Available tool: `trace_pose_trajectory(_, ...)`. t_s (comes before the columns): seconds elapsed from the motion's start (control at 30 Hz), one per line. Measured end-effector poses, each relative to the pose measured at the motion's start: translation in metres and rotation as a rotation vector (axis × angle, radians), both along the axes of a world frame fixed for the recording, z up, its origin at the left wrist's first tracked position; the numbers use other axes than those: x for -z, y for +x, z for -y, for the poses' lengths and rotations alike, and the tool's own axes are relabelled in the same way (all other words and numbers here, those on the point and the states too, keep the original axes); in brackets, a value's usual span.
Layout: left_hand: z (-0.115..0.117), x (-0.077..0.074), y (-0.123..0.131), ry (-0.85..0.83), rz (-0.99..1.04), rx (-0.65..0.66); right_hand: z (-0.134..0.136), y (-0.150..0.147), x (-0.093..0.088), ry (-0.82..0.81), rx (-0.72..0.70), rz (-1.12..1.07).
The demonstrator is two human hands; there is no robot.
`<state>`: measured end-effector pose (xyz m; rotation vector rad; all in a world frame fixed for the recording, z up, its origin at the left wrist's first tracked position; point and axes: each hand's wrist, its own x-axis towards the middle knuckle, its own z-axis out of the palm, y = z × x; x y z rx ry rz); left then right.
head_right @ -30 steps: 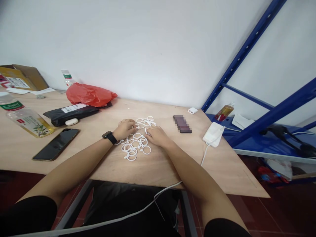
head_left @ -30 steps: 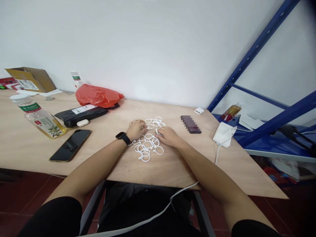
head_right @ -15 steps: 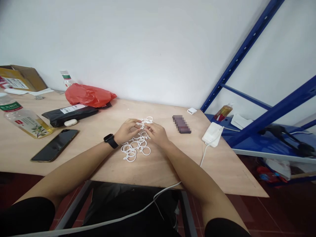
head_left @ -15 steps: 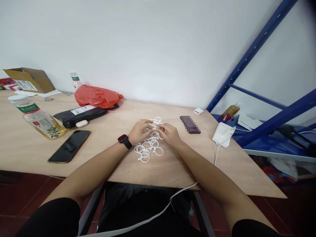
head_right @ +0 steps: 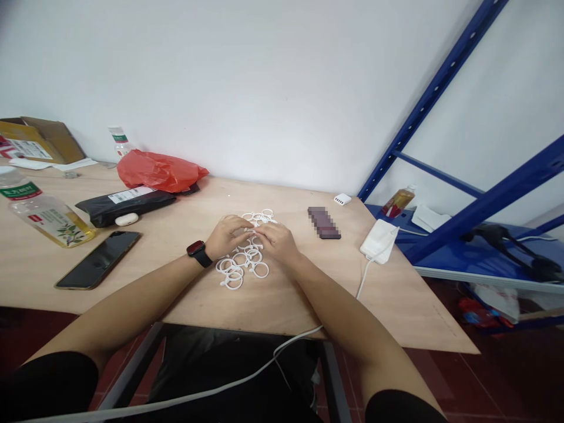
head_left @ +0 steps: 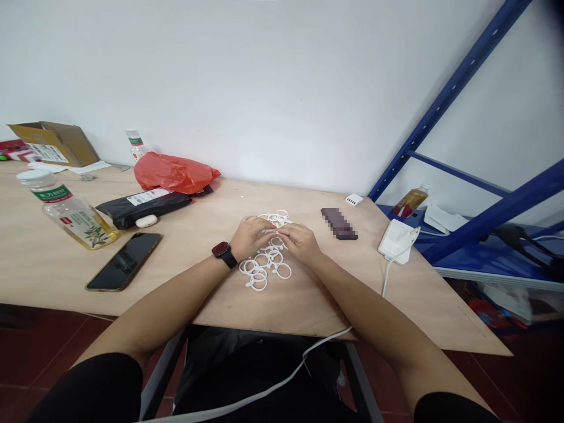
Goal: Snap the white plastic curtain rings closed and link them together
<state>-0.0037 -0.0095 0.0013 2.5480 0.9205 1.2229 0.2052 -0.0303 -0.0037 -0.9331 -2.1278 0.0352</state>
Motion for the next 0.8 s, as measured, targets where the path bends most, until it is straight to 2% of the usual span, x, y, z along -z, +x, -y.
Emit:
trace_pose_trajectory(0.3, 0.008, -0.002, 0.005, 0.067, -0.068, 0.04, 0.002, 0.001, 0.0, 0.056, 0.007, 0.101)
trace_pose_trajectory(0.47, 0.003, -0.002, 0.003, 0.009, -0.085, -0.01, 0.002, -0.001, -0.004, 0.071, 0.065, 0.106)
trace_pose_trajectory(0.63, -0.018, 0.012, -0.009, -0.127, -0.22, -0.199, -0.002, 0.007, -0.01, 0.058, 0.145, 0.194)
trace_pose_trajectory(0.7, -0.025, 0.019, -0.013, -0.201, -0.281, -0.216, -0.005, 0.011, -0.011, 0.023, 0.155, 0.274)
trace_pose_trajectory(0.8, -0.029, 0.025, -0.015, -0.212, -0.327, -0.234, -0.009, 0.013, -0.01, -0.067, 0.134, 0.393)
